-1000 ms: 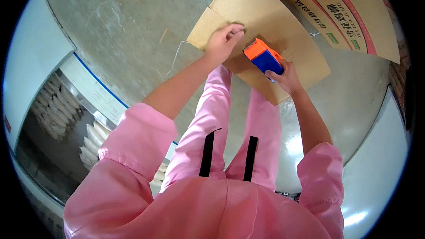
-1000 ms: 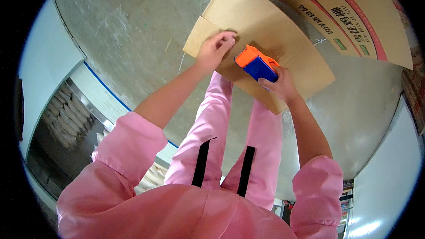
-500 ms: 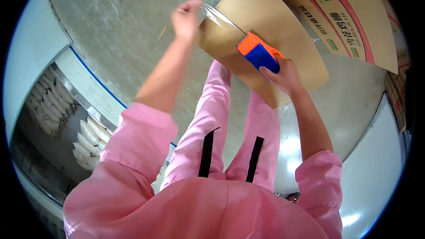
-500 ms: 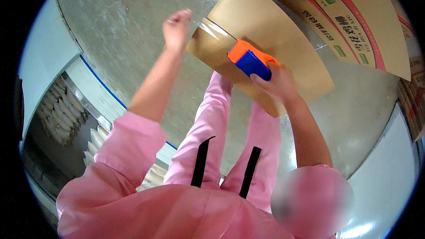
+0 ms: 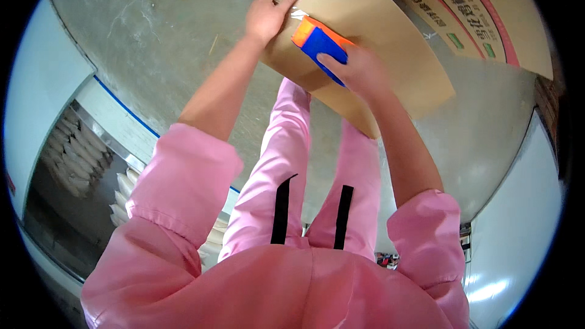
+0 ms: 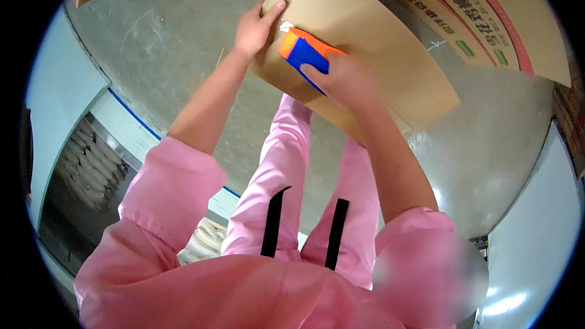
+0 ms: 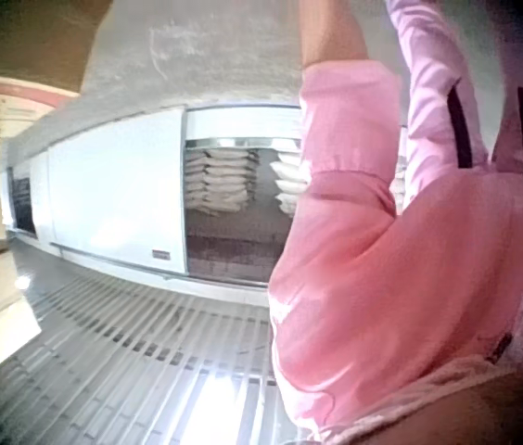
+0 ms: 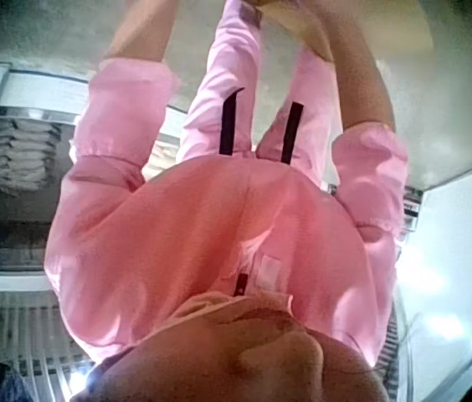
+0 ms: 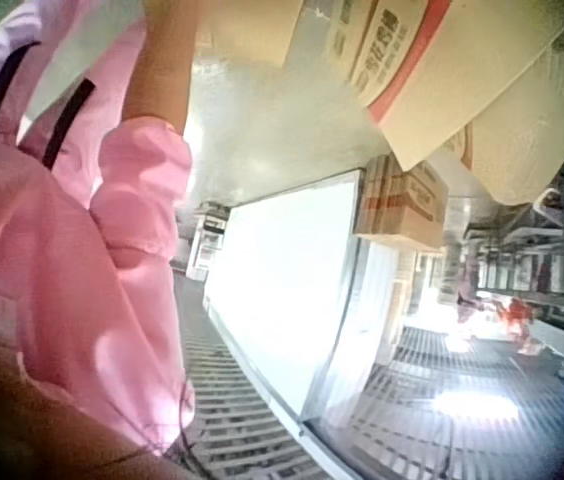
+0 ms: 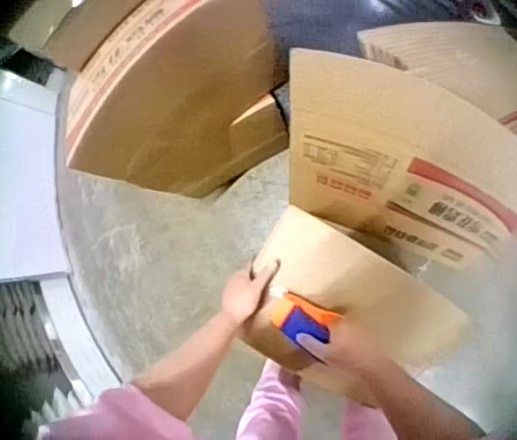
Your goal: The person marks flat cardboard sheets with a marker, then folds and tapes them into boxes using a handheld tape dispenser. The person stacks the finished boxes on the floor.
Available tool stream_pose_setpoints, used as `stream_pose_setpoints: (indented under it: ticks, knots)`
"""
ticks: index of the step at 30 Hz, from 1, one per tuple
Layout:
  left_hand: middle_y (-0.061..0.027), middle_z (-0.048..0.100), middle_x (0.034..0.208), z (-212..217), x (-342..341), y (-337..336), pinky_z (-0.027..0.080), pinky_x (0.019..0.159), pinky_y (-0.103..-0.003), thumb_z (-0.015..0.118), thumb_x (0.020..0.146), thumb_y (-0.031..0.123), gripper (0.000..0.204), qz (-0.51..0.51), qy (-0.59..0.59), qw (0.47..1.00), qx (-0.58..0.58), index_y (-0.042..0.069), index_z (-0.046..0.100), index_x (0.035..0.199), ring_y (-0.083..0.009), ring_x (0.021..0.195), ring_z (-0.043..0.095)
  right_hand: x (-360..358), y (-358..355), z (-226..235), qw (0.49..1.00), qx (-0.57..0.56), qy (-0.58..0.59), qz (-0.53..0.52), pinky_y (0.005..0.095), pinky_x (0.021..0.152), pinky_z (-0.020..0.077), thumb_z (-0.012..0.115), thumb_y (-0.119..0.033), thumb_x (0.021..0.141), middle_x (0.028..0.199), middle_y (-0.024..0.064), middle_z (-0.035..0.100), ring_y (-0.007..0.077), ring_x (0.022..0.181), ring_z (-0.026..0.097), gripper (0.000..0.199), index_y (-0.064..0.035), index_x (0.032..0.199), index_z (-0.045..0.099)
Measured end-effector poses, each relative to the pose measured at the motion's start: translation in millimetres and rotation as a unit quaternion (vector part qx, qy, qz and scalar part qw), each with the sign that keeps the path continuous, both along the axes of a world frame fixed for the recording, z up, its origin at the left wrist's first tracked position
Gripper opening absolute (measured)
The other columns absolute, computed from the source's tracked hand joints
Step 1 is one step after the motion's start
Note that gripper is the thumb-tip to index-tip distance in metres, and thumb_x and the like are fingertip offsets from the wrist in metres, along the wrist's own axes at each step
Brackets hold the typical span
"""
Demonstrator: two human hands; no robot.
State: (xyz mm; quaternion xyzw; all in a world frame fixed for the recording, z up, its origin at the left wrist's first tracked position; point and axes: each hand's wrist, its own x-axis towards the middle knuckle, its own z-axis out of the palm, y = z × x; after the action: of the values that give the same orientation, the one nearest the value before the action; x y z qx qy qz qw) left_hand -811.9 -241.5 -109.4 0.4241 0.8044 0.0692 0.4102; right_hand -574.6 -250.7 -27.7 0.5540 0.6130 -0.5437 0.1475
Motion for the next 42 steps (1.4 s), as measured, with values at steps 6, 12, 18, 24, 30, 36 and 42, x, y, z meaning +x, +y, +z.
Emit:
stream_pose_setpoints:
  ticks: [6,12,18,24,30,36,42]
  knots:
    - [-0.0223,0.070,0.118,-23.2,-20.7,-10.0,0.052,0.094,-0.046,0.053,0.090,0.074,0.081,-0.031,0.044,0.999,0.005,0.011,0.058,0.140,-0.0395,0.110,0.066,101.4,-48.7,48.3,0.997,-0.009,-0.080,0.000,0.0488,0.070,0.0515,0.062,-0.057,0.091,0.079,0.0212,0.068,0.0397,0.076,0.067,0.057,-0.0010,0.082,0.069]
    - [-0.0209,0.072,0.113,-33.3,-34.3,-14.9,0.052,0.094,-0.042,0.056,0.089,0.072,0.082,-0.009,-0.025,0.999,0.037,0.009,0.057,0.141,-0.0355,0.106,0.069,334.2,-172.0,-0.8,0.937,-0.054,-0.346,0.006,0.0478,0.073,0.0547,0.065,-0.053,0.091,0.087,0.0213,0.073,0.0384,0.081,0.071,0.055,0.0010,0.098,0.072]
    - [-0.0219,0.061,0.136,-23.1,-36.7,20.5,0.042,0.108,-0.040,0.059,0.086,0.074,0.096,0.049,-0.088,0.989,-0.106,-0.002,0.052,0.144,-0.0313,0.128,0.057,308.1,-190.3,-205.0,0.894,-0.082,-0.076,-0.434,0.0480,0.080,0.0547,0.062,-0.048,0.090,0.095,0.0233,0.073,0.0403,0.090,0.070,0.054,0.0016,0.108,0.070]
    - [-0.0172,0.052,0.148,21.9,8.8,8.7,0.035,0.113,-0.038,0.060,0.088,0.068,0.097,0.235,-0.275,0.919,-0.154,-0.002,0.040,0.152,-0.0250,0.134,0.049,351.5,-228.7,-201.9,0.965,0.090,-0.170,-0.178,0.0444,0.083,0.0552,0.068,-0.030,0.089,0.109,0.0192,0.072,0.0382,0.099,0.069,0.045,-0.0009,0.123,0.064]
    - [-0.0203,0.016,0.167,219.2,28.8,-21.3,0.017,0.124,-0.042,0.058,0.084,0.071,0.112,-0.097,-0.340,0.934,0.058,0.001,0.016,0.161,-0.0319,0.154,0.019,354.3,-220.4,-40.4,0.935,0.083,-0.220,-0.266,0.0427,0.088,0.0540,0.067,-0.027,0.091,0.108,0.0194,0.072,0.0378,0.100,0.069,0.042,-0.0008,0.124,0.064]
    - [-0.0231,0.021,0.164,387.1,-42.8,-52.3,0.023,0.121,-0.051,0.059,0.085,0.068,0.109,-0.155,-0.200,0.934,0.252,0.000,0.017,0.160,-0.0400,0.149,0.028,273.7,-130.7,103.9,0.869,0.154,-0.119,-0.455,0.0414,0.090,0.0534,0.065,-0.028,0.093,0.107,0.0201,0.072,0.0376,0.100,0.069,0.041,-0.0003,0.123,0.064]
    - [-0.0135,0.038,0.156,461.3,-208.4,-59.2,0.035,0.116,-0.046,0.056,0.102,0.033,0.074,0.253,-0.269,0.815,0.447,0.009,0.017,0.161,-0.0288,0.140,0.041,88.5,157.8,221.7,0.793,0.418,0.156,-0.415,0.0401,0.092,0.0527,0.063,-0.028,0.096,0.106,0.0209,0.072,0.0374,0.100,0.069,0.039,0.0002,0.122,0.064]
